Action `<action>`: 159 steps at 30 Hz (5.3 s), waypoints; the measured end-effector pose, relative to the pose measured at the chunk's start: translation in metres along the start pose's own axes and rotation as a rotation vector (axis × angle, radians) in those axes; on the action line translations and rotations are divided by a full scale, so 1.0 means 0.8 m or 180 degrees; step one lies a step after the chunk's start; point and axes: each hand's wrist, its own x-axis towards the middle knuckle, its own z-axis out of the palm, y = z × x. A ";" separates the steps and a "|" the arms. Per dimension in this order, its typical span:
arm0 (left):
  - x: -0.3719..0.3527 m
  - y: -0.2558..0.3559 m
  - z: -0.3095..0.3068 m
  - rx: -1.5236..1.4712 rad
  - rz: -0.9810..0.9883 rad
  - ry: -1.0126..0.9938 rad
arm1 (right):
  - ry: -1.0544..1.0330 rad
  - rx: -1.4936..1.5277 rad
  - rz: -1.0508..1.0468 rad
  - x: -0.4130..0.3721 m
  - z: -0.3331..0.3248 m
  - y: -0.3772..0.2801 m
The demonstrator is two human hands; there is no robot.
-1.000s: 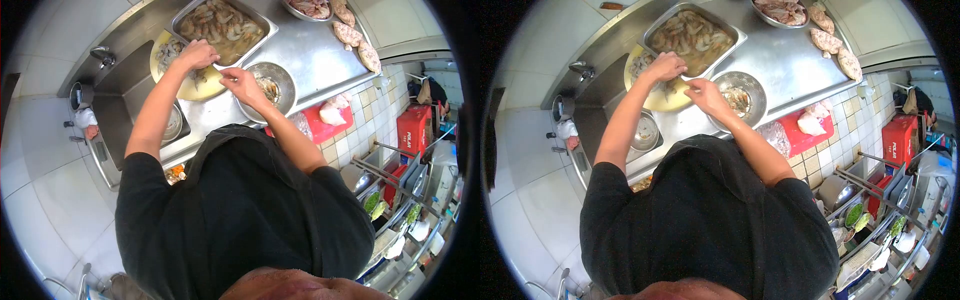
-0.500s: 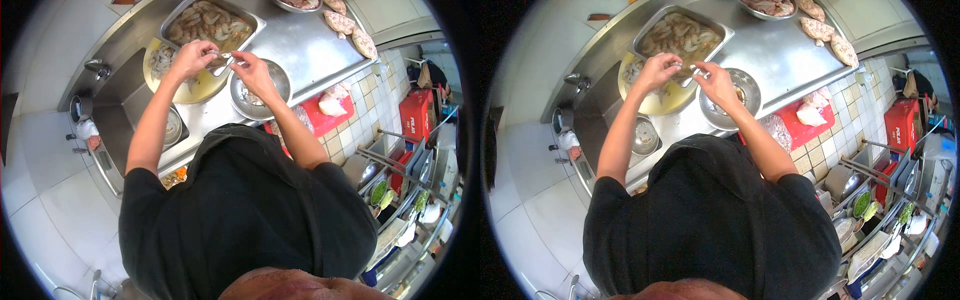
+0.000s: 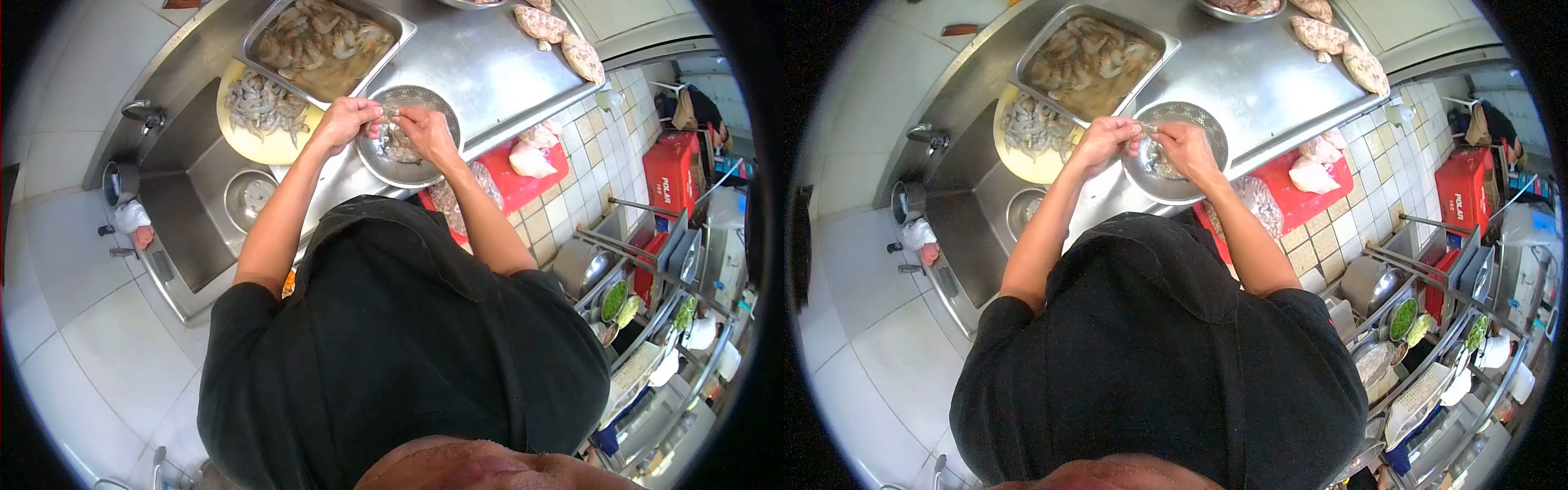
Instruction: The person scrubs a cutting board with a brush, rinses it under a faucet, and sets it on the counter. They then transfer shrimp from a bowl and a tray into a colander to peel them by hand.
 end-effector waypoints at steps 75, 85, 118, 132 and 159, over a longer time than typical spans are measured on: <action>0.003 -0.063 0.049 0.1971 0.1635 0.1038 | 0.0484 0.0035 0.0830 -0.010 0.019 -0.006; -0.011 -0.054 0.050 0.2635 0.1149 0.0894 | -0.0111 0.0016 0.0917 -0.018 0.019 0.003; -0.043 -0.053 0.024 0.2516 0.1258 0.0777 | -0.0796 0.0382 0.1282 -0.013 -0.005 0.006; -0.092 -0.010 -0.048 0.3689 0.1930 0.2101 | 0.0009 0.0737 0.1942 -0.004 -0.001 0.007; -0.024 0.036 -0.006 0.1523 0.1853 0.0709 | 0.0031 -0.0053 -0.0335 0.043 0.007 -0.067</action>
